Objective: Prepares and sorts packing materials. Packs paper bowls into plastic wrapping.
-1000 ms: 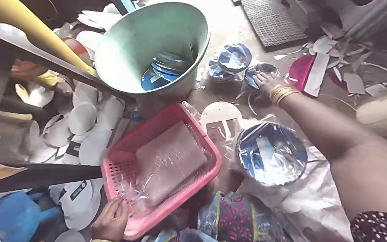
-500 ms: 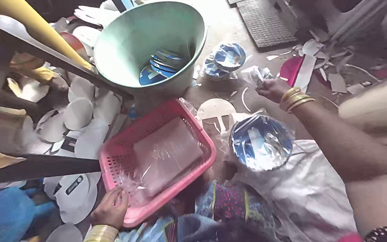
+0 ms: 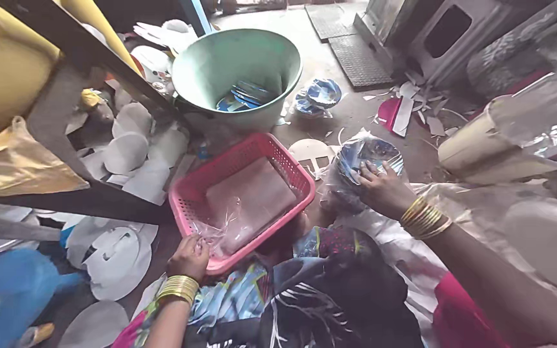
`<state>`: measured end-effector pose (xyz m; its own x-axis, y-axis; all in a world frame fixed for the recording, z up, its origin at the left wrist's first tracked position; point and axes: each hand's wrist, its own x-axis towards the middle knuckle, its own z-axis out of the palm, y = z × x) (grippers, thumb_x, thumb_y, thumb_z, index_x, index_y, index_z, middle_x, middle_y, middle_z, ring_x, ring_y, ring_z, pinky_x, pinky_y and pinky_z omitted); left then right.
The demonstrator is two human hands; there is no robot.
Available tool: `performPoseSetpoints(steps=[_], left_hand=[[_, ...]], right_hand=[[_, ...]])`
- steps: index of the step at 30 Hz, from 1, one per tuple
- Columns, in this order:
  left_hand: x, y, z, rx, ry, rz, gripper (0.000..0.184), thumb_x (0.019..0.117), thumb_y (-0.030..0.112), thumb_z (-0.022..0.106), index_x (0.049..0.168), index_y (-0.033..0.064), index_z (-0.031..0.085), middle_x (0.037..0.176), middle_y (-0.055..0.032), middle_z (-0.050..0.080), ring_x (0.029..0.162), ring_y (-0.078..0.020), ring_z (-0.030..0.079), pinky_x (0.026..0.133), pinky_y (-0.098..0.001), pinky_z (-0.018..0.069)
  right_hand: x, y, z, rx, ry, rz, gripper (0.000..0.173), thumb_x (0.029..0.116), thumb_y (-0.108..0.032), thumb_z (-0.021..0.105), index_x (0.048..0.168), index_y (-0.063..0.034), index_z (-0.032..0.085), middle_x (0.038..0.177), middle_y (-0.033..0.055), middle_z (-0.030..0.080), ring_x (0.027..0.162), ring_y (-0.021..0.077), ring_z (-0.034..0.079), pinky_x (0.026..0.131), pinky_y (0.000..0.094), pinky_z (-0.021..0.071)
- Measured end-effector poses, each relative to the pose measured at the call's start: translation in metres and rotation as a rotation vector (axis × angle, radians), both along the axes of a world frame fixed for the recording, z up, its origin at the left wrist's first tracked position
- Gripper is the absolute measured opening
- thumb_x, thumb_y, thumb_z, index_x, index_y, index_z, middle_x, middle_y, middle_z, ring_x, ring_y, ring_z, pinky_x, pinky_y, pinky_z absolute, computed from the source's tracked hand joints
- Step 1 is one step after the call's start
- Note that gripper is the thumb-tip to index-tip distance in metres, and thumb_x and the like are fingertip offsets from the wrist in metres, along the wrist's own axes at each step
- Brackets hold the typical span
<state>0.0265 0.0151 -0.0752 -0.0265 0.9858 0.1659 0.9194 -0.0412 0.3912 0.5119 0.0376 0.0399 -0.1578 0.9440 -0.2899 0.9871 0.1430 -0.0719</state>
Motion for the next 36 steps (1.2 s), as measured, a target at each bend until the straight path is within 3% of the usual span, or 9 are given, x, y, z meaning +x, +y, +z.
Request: performPoseSetpoints(steps=[7,14,22,24,25,26,28,31,36], left_hand=[[0.001,0.000,0.004,0.148,0.099,0.054,0.036,0.0848,0.011,0.066,0.114,-0.0089,0.073,0.123,-0.0289,0.069,0.119,-0.0559,0.060,0.101,-0.0662,0.0451],[0.002,0.007,0.001,-0.114,0.149,0.059,0.054,0.0870,0.020,0.069,0.135,-0.0053,0.063,0.146,-0.0241,0.056,0.139,-0.0493,0.047,0.116,-0.0690,0.0268],[0.000,0.012,-0.003,-0.182,0.095,0.027,0.056,0.0872,0.013,0.071,0.137,-0.0098,0.058,0.148,-0.0304,0.051,0.139,-0.0472,0.048,0.116,-0.0591,0.0360],[0.001,0.013,-0.001,-0.210,0.100,0.039,0.057,0.0880,0.016,0.071,0.138,-0.0097,0.058,0.149,-0.0297,0.051,0.139,-0.0467,0.049,0.117,-0.0577,0.0362],[0.002,0.014,0.000,-0.225,0.094,0.050,0.057,0.0884,0.016,0.071,0.138,-0.0095,0.058,0.149,-0.0292,0.051,0.139,-0.0465,0.048,0.117,-0.0573,0.0360],[0.003,0.014,0.001,-0.237,0.093,0.060,0.056,0.0888,0.016,0.070,0.138,-0.0090,0.058,0.149,-0.0284,0.051,0.139,-0.0457,0.048,0.117,-0.0565,0.0360],[0.004,0.015,0.004,-0.251,0.107,0.077,0.055,0.0888,0.016,0.070,0.137,-0.0085,0.059,0.148,-0.0276,0.052,0.139,-0.0445,0.049,0.118,-0.0547,0.0362],[0.003,0.017,0.005,-0.254,0.122,0.074,0.055,0.0873,0.015,0.070,0.136,-0.0094,0.060,0.147,-0.0291,0.053,0.137,-0.0463,0.050,0.117,-0.0563,0.0376],[0.005,0.020,0.005,-0.225,0.111,0.086,0.055,0.0813,0.011,0.073,0.130,-0.0128,0.062,0.143,-0.0315,0.055,0.134,-0.0482,0.053,0.113,-0.0582,0.0413]], right_hand=[[-0.005,0.004,-0.010,-0.161,-0.007,-0.010,0.080,0.0976,-0.055,0.051,0.158,-0.0050,0.038,0.162,0.0304,0.030,0.152,0.0463,0.027,0.119,0.0640,0.0234],[-0.008,0.011,-0.021,-0.240,0.030,-0.038,0.097,0.0929,-0.072,0.050,0.158,-0.0024,0.035,0.164,0.0316,0.025,0.154,0.0459,0.022,0.119,0.0656,0.0216],[-0.003,0.008,-0.017,-0.207,0.089,0.006,0.098,0.0912,-0.072,0.056,0.154,0.0011,0.040,0.160,0.0353,0.030,0.151,0.0499,0.027,0.117,0.0652,0.0272],[0.008,0.013,-0.007,-0.084,0.147,0.042,0.083,0.0930,-0.069,0.057,0.140,-0.0009,0.058,0.142,0.0320,0.055,0.136,0.0490,0.049,0.108,0.0642,0.0401],[0.017,0.018,-0.002,0.091,0.220,0.064,0.070,0.0938,-0.065,0.059,0.123,-0.0023,0.069,0.115,0.0272,0.070,0.111,0.0467,0.066,0.091,0.0632,0.0499],[0.028,0.029,0.001,0.291,0.303,0.074,0.059,0.0938,-0.059,0.061,0.107,-0.0035,0.075,0.087,0.0221,0.073,0.084,0.0438,0.071,0.071,0.0624,0.0536],[0.056,0.072,0.009,0.523,0.390,0.066,0.045,0.0973,-0.048,0.059,0.093,-0.0049,0.071,0.073,0.0173,0.067,0.066,0.0414,0.067,0.056,0.0625,0.0495],[0.096,0.164,0.009,0.447,0.448,-0.001,0.042,0.1017,-0.034,0.062,0.125,0.0016,0.067,0.110,0.0295,0.070,0.101,0.0546,0.067,0.082,0.0770,0.0464],[0.136,0.303,-0.079,0.283,0.282,-0.031,0.088,0.0815,-0.026,0.088,0.152,0.0007,0.043,0.149,0.0328,0.048,0.139,0.0541,0.044,0.109,0.0724,0.0336]])
